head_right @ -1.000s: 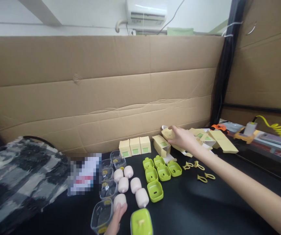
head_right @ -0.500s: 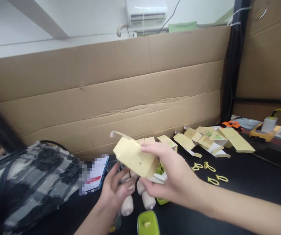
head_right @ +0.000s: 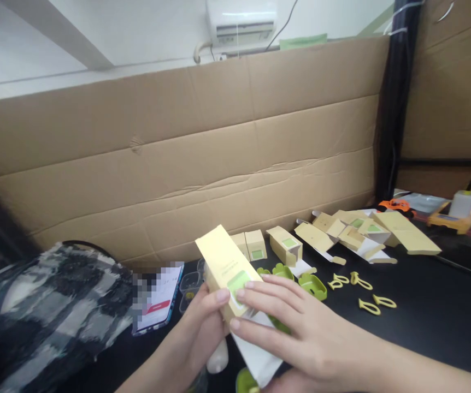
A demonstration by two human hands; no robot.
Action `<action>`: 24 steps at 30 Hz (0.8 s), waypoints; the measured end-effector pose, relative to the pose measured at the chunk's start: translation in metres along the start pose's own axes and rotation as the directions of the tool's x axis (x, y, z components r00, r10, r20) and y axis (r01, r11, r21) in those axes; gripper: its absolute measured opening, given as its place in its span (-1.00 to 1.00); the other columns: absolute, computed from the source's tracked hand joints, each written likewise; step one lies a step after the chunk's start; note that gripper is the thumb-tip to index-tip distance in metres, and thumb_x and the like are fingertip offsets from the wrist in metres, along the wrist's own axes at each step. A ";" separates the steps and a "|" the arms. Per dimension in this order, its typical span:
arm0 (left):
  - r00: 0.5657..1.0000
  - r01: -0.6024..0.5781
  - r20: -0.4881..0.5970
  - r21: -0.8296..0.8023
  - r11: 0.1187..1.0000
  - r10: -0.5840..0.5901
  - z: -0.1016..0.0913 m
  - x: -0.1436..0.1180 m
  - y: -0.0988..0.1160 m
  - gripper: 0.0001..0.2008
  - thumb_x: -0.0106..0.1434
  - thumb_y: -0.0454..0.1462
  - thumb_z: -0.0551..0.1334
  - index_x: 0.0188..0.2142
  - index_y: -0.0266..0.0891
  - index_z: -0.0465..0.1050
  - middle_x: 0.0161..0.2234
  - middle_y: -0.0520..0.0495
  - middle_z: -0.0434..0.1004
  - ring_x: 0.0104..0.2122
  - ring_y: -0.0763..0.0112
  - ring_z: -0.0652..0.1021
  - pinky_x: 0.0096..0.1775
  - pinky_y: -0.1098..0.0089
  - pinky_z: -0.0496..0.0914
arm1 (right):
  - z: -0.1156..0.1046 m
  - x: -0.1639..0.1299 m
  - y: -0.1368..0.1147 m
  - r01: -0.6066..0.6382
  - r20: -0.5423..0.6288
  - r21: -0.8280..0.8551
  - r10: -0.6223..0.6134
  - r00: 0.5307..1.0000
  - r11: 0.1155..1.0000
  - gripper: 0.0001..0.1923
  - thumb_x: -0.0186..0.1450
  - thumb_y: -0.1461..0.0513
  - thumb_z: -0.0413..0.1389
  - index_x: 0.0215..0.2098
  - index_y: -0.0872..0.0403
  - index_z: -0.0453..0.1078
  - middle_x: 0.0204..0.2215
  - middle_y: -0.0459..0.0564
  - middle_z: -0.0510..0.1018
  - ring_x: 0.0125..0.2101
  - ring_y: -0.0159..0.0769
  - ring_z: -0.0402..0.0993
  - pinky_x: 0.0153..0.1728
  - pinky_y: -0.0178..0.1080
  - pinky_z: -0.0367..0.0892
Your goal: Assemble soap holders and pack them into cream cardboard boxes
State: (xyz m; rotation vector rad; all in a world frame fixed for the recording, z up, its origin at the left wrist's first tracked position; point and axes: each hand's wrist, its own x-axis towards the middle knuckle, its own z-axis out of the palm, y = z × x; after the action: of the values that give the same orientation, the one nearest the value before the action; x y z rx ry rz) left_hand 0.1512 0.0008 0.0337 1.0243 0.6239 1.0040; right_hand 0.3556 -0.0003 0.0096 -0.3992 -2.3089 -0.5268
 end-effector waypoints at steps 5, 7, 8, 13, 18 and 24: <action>0.996 0.092 -0.008 -0.073 0.993 -0.093 -0.004 -0.003 -0.003 -0.67 0.20 -0.22 0.29 -0.06 -0.28 0.34 -0.03 -0.28 0.56 -0.02 0.06 0.54 -0.05 0.21 0.39 | -0.002 -0.006 -0.005 0.018 0.021 -0.116 -0.016 1.000 0.993 -0.49 0.30 0.05 0.16 0.17 0.04 0.33 -0.14 0.01 0.64 -0.01 -0.22 0.51 0.23 -0.15 0.17; 0.996 0.090 0.003 -0.076 0.993 -0.090 -0.003 -0.003 -0.001 -0.59 0.20 -0.20 0.28 0.02 -0.30 0.33 0.00 -0.30 0.54 0.00 0.03 0.53 -0.04 0.19 0.39 | -0.004 -0.010 -0.006 -0.017 0.000 -0.119 0.017 1.000 0.993 -0.48 0.33 0.03 0.13 0.21 -0.01 0.28 -0.21 -0.05 0.66 -0.11 -0.26 0.56 0.23 -0.21 0.18; 0.997 0.083 -0.002 -0.073 0.994 -0.083 -0.002 -0.003 0.001 -0.52 0.21 -0.19 0.27 0.09 -0.31 0.29 0.01 -0.31 0.53 0.01 0.01 0.52 -0.03 0.18 0.40 | -0.005 -0.012 -0.007 -0.031 -0.012 -0.118 0.029 0.999 0.993 -0.49 0.33 0.03 0.12 0.21 -0.04 0.28 -0.25 -0.08 0.66 -0.15 -0.28 0.58 0.22 -0.23 0.19; 0.994 0.077 -0.068 -0.093 0.993 -0.083 0.004 -0.006 0.009 -0.22 0.33 -0.19 0.15 0.34 0.04 -0.39 -0.03 -0.19 0.56 -0.11 0.10 0.60 -0.08 0.11 0.43 | -0.002 -0.018 -0.006 0.105 0.046 -0.145 -0.100 0.994 0.984 -0.52 0.27 0.18 0.22 0.16 -0.07 0.35 -0.24 -0.09 0.67 -0.20 -0.26 0.60 0.12 -0.24 0.33; 0.990 0.120 -0.071 -0.061 0.991 -0.125 0.007 -0.006 0.007 -0.28 0.33 -0.21 0.15 0.32 0.09 -0.29 -0.05 -0.18 0.52 -0.15 0.17 0.60 -0.17 0.21 0.48 | 0.005 -0.018 -0.009 -0.008 0.039 -0.253 0.018 0.999 0.968 -0.44 0.28 0.33 0.14 0.21 -0.16 0.27 -0.20 -0.05 0.65 -0.19 -0.23 0.58 0.03 -0.15 0.38; 0.994 0.084 -0.065 -0.045 0.996 -0.086 0.003 -0.003 0.001 -0.22 0.27 -0.24 0.23 0.31 0.00 -0.26 -0.05 -0.24 0.49 -0.11 0.06 0.58 -0.13 0.11 0.48 | -0.007 0.005 -0.016 -0.199 -0.078 -0.112 0.191 0.979 0.974 -0.62 0.24 0.37 0.03 -0.02 -0.02 0.45 -0.28 0.08 0.59 -0.28 -0.16 0.57 -0.29 -0.20 0.52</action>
State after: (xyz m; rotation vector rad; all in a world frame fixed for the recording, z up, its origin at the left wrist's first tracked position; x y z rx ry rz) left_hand 0.1516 -0.0029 0.0354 0.9229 0.6936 0.9760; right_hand 0.3499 -0.0172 0.0139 -0.6493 -2.1513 -0.5728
